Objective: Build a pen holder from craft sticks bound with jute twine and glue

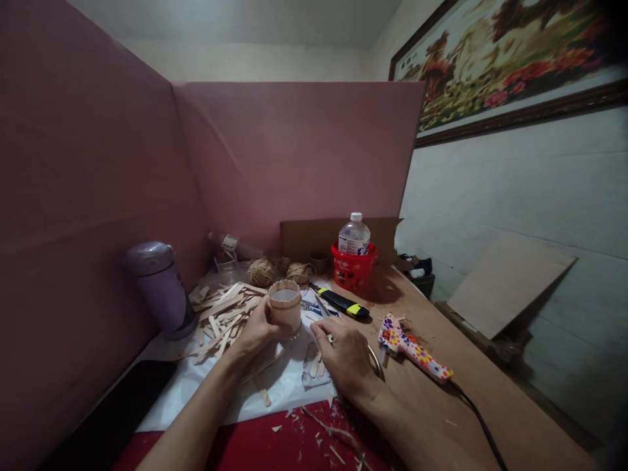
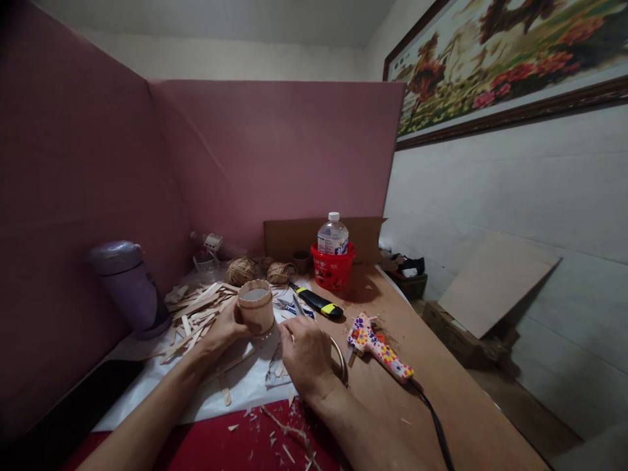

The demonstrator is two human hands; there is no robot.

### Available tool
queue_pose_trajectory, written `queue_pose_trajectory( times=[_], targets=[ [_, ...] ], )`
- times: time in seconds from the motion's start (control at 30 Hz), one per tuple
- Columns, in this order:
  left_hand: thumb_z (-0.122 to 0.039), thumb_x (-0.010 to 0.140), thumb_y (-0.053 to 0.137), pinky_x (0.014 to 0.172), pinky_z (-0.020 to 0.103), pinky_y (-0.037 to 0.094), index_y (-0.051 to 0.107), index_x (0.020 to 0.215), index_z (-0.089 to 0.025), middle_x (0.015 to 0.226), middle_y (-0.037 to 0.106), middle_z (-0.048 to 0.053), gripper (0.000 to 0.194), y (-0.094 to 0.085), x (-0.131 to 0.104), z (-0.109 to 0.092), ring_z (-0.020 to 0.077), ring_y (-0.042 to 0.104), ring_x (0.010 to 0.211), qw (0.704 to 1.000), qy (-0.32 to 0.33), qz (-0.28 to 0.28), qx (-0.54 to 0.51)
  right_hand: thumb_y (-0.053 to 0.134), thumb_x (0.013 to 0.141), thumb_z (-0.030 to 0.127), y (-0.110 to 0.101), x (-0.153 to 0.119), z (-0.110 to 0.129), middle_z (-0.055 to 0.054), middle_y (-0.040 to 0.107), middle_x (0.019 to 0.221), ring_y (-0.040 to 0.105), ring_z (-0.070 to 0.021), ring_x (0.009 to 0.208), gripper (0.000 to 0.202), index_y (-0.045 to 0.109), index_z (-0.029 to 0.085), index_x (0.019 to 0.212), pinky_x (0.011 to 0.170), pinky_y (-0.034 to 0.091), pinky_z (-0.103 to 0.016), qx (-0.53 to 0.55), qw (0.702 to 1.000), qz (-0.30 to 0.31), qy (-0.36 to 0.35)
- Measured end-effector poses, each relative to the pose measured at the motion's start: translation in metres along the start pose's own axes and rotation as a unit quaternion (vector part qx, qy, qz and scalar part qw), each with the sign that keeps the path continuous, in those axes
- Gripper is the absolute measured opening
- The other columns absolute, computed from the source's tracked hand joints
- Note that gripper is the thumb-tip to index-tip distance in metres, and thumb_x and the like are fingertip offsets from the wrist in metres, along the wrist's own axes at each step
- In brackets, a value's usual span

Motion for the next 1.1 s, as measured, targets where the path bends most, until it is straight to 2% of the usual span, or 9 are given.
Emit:
queue_pose_trajectory(
  times=[0.2,0.4,0.5,0.6,0.77,1.0,1.1],
  targets=[
    [-0.006,0.044,0.075,0.080,0.031,0.046,0.047,0.121,-0.020,0.109,0.063,0.008,0.083,0.000,0.001,0.001,0.0247,0.059,0.096,1.000,0.000,0.030,-0.005,0.051,0.089,0.020,0.001,0.000,0.001,-0.005,0.069,0.084,0.061,-0.0181,0.081,0.021,0.069,0.019,0.079,0.070,0.038,-0.025,0.008,1.000,0.010,0.004],
    [-0.005,0.047,0.069,0.080,0.030,0.045,0.049,0.117,-0.017,0.113,0.062,0.009,0.074,-0.003,0.001,0.006,0.0248,0.058,0.098,0.999,0.004,0.032,0.004,0.051,0.089,0.021,0.000,0.000,0.002,-0.004,0.069,0.082,0.061,-0.0179,0.080,0.022,0.069,0.019,0.077,0.068,0.038,-0.025,0.008,1.000,0.015,0.005],
    [-0.003,0.044,0.071,0.081,0.030,0.044,0.049,0.116,-0.017,0.112,0.062,0.009,0.077,-0.002,0.001,0.006,0.0247,0.057,0.099,1.000,0.003,0.027,0.013,0.050,0.089,0.021,0.000,-0.001,0.001,-0.004,0.069,0.083,0.062,-0.0179,0.080,0.022,0.069,0.020,0.078,0.068,0.038,-0.025,0.005,1.000,0.015,0.007],
    [-0.004,0.044,0.071,0.082,0.030,0.043,0.048,0.119,-0.019,0.113,0.061,0.007,0.079,-0.001,-0.001,0.003,0.0246,0.056,0.101,0.999,0.002,0.030,0.015,0.050,0.089,0.022,0.001,-0.001,0.001,-0.004,0.069,0.082,0.062,-0.0177,0.079,0.023,0.069,0.020,0.077,0.067,0.038,-0.025,0.002,1.000,0.015,0.007],
    [-0.007,0.046,0.073,0.075,0.030,0.044,0.053,0.112,-0.018,0.103,0.064,0.006,0.070,0.001,-0.004,-0.001,0.0236,0.058,0.090,0.999,-0.005,0.018,0.026,0.050,0.089,0.021,0.002,0.000,0.001,-0.004,0.069,0.081,0.061,-0.0174,0.078,0.023,0.069,0.019,0.076,0.067,0.038,-0.025,0.005,1.000,0.014,0.001],
    [-0.013,0.047,0.075,0.084,0.032,0.043,0.053,0.113,-0.017,0.110,0.062,0.007,0.070,0.002,-0.008,-0.010,0.0239,0.056,0.097,0.999,-0.003,0.034,0.009,0.050,0.089,0.022,0.001,-0.001,0.002,-0.004,0.069,0.080,0.062,-0.0178,0.078,0.024,0.069,0.019,0.075,0.067,0.038,-0.025,0.006,1.000,0.023,0.007],
    [-0.015,0.046,0.076,0.082,0.032,0.044,0.055,0.109,-0.015,0.105,0.064,0.007,0.066,0.003,-0.007,-0.010,0.0240,0.057,0.094,1.000,-0.007,0.025,0.008,0.050,0.089,0.021,0.002,-0.001,0.002,-0.005,0.070,0.082,0.062,-0.0181,0.080,0.024,0.069,0.019,0.076,0.069,0.039,-0.025,0.009,1.000,0.026,0.004]
  ],
)
Point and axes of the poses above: each hand's wrist, its own x-axis towards the middle knuckle, its own y-axis out of the palm, z = x × y, the point moved 2 cm from there along x, towards the middle knuckle
